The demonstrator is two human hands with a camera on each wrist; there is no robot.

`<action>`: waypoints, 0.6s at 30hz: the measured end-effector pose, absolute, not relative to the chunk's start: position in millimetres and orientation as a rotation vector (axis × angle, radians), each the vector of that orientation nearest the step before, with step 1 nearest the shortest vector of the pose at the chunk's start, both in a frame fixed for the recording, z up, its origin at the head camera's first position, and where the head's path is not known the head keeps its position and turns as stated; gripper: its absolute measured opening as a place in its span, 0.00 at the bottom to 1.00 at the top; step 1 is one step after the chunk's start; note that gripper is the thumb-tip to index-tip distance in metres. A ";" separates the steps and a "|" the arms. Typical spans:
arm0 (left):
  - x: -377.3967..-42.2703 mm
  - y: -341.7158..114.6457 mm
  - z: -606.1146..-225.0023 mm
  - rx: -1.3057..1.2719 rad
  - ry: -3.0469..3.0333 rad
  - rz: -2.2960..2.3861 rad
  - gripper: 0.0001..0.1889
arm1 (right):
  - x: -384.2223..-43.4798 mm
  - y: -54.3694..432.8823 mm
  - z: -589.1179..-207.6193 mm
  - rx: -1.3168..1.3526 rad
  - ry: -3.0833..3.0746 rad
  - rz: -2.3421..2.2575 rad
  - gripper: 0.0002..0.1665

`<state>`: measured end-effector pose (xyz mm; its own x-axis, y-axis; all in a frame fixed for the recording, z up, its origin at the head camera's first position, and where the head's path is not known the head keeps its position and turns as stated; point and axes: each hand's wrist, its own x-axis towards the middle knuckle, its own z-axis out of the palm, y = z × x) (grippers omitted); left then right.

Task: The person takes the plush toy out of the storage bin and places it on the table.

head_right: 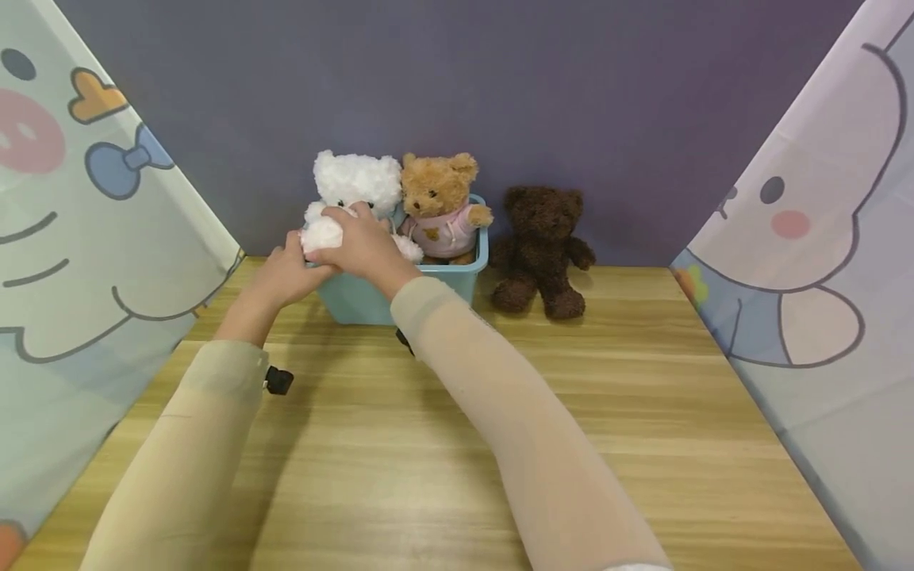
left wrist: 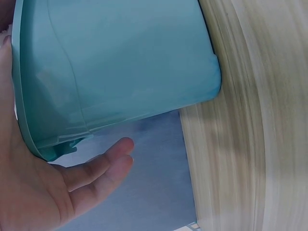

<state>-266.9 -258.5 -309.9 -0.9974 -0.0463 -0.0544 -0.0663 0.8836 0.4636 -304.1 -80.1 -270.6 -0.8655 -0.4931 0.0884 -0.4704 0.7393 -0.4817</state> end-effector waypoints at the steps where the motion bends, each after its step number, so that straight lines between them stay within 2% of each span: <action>1: -267.3 -258.7 -309.7 -0.092 3.010 0.738 0.71 | -304.2 -80.3 -270.4 -0.800 2.889 -0.788 0.51; 11: -266.4 -259.8 -307.5 -0.103 2.990 0.713 0.76 | -301.8 -83.1 -271.4 -0.800 2.990 -0.914 0.45; 18: -268.8 -258.2 -304.1 -0.111 2.984 0.712 0.79 | -304.0 -71.5 -248.0 -0.637 2.933 -1.300 0.42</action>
